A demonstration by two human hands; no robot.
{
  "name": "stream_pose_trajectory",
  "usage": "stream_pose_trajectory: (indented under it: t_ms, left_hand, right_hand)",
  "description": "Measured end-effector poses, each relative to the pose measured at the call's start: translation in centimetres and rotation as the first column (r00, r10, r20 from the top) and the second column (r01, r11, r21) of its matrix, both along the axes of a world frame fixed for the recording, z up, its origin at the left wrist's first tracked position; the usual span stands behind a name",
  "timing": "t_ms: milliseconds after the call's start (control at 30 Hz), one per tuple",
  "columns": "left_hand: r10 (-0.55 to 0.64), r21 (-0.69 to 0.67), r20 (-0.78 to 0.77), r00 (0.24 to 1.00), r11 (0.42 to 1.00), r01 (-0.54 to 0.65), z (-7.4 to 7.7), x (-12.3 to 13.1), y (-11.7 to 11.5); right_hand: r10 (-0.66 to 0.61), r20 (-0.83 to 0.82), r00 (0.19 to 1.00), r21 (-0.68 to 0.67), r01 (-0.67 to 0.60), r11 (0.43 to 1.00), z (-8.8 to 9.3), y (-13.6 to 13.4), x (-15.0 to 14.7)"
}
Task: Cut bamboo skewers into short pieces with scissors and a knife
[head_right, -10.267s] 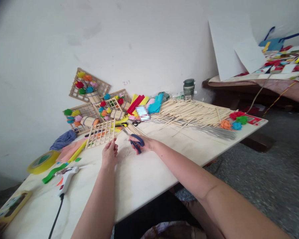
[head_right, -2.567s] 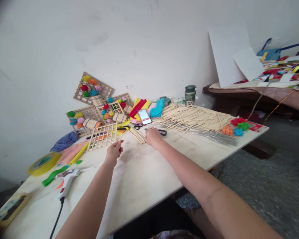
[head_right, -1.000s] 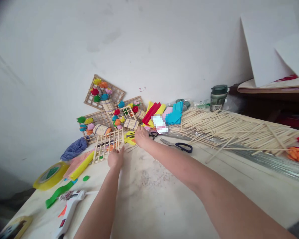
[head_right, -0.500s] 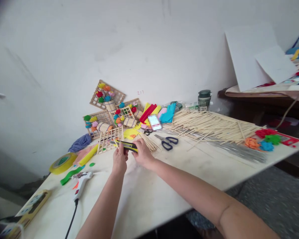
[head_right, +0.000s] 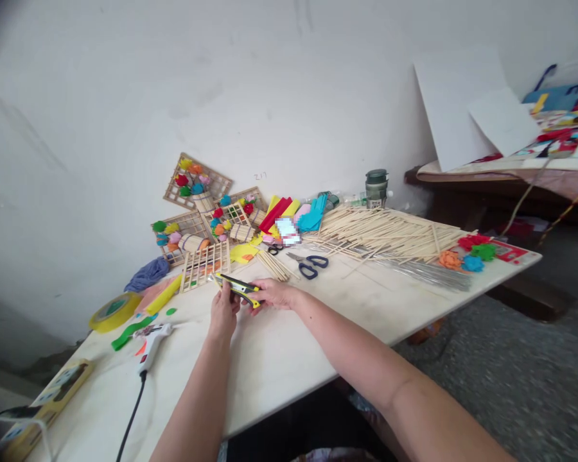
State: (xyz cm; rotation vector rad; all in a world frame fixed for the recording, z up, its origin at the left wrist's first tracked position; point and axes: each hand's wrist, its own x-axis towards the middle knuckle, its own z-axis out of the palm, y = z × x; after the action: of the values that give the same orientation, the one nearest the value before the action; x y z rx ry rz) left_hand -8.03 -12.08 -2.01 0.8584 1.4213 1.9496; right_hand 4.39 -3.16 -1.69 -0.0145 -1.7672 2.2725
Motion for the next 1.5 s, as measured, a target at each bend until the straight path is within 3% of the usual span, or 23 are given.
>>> stream_pose_trajectory:
  t_ms: [300,533,933,1167,1433,1500]
  left_hand:
    - [0.000,-0.029,-0.044,0.999,1.000,-0.001,0.3,0.4,-0.3]
    - [-0.008,-0.048,-0.096,0.995,0.999,0.003,0.3,0.6,-0.3]
    - [-0.101,-0.061,-0.119,0.988,0.994,0.094,-0.2,0.8,-0.1]
    - [-0.128,-0.102,-0.119,0.985,0.988,0.117,-0.2,0.7,-0.1]
    - [-0.283,-0.177,-0.133,0.950,0.950,0.258,0.0,1.2,-0.2]
    - [-0.259,-0.170,-0.162,0.952,0.958,0.231,0.0,1.3,-0.3]
  right_hand:
    - [-0.184,0.054,0.981,0.025,0.183,0.983,0.0,-0.9,-0.4]
    - [-0.248,0.080,0.966,0.020,0.247,0.969,-0.3,-1.1,-0.7]
    - [-0.248,0.087,0.965,0.045,0.245,0.969,-0.6,-0.6,-0.5]
    - [-0.317,0.097,0.943,0.068,0.312,0.948,-0.5,-1.1,-0.7]
    - [-0.185,0.120,0.975,0.013,0.185,0.983,-0.2,-1.0,-0.2]
    - [-0.203,0.141,0.969,0.035,0.200,0.979,-0.2,-0.8,-0.1]
